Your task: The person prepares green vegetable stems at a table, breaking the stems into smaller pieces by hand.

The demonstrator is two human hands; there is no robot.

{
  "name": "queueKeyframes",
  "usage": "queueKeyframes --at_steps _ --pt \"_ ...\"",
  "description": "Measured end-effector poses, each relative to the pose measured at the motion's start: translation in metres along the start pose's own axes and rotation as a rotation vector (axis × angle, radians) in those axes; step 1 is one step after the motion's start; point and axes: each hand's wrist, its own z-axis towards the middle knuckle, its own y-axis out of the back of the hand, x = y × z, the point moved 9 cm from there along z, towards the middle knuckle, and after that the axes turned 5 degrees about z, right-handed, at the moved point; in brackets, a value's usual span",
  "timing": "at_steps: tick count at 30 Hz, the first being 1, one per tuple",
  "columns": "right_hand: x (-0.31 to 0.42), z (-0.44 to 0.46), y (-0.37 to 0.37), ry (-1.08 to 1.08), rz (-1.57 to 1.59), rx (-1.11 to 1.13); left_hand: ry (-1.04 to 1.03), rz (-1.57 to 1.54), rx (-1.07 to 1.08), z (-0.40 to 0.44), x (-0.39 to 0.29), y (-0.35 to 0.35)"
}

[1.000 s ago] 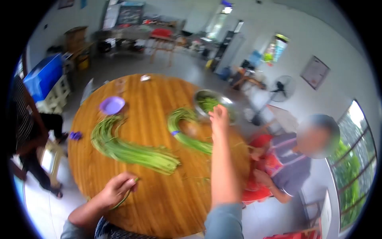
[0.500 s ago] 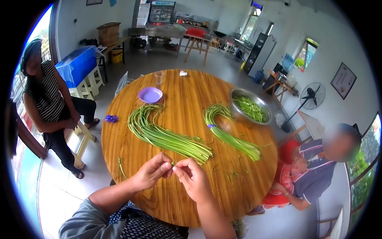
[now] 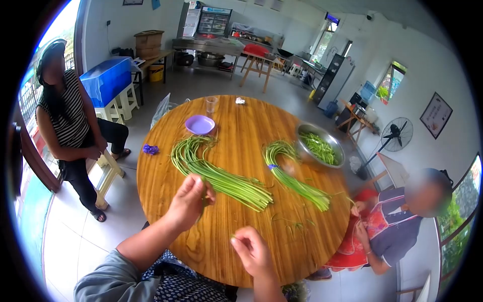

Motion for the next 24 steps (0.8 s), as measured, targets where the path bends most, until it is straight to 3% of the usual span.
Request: queueKeyframes --at_steps 2,4,7,8,11,13,14,16,18,19,20,23,24 --pt "0.000 -0.035 0.037 0.012 -0.042 -0.200 -0.021 -0.036 -0.002 0.006 -0.019 0.006" --pt "0.010 -0.082 0.090 0.108 -0.035 -0.538 -0.034 -0.047 -0.001 0.008 -0.031 0.010" --pt "0.028 -0.167 0.176 0.155 -0.381 -1.037 -0.035 0.028 0.081 0.009 -0.035 0.004" --pt "0.031 -0.195 0.198 0.053 -0.475 -1.198 -0.012 0.016 0.101 0.009 -0.032 0.001" --pt "-0.002 -0.283 0.286 -0.002 -0.712 -1.284 -0.044 0.201 0.210 0.008 -0.021 -0.009" --pt "-0.042 -0.293 0.304 -0.302 -1.848 -0.650 -0.090 0.298 0.259 0.006 -0.017 -0.017" --pt "-0.043 -0.301 0.305 -0.286 -1.851 -0.639 -0.140 0.415 0.295 0.003 -0.020 -0.021" --pt "-0.053 -0.329 0.348 -0.781 -1.651 -0.921 -0.164 0.554 0.322 0.001 -0.026 -0.023" --pt "-0.039 -0.336 0.358 -0.609 -1.533 -1.266 -0.254 0.883 0.353 -0.001 -0.032 -0.037" --pt "-0.032 -0.324 0.357 -0.717 -1.602 -1.211 -0.253 0.904 0.333 0.001 -0.031 -0.035" --pt "-0.023 -0.310 0.347 -0.562 -1.596 -1.253 -0.262 0.919 0.320 0.002 -0.032 -0.034" --pt "-0.012 -0.276 0.340 -0.596 -1.554 -1.273 -0.186 0.949 0.309 0.008 -0.022 -0.024" --pt "-0.002 -0.259 0.327 -0.358 -1.540 -1.275 -0.190 0.952 0.306 0.011 -0.019 -0.021"
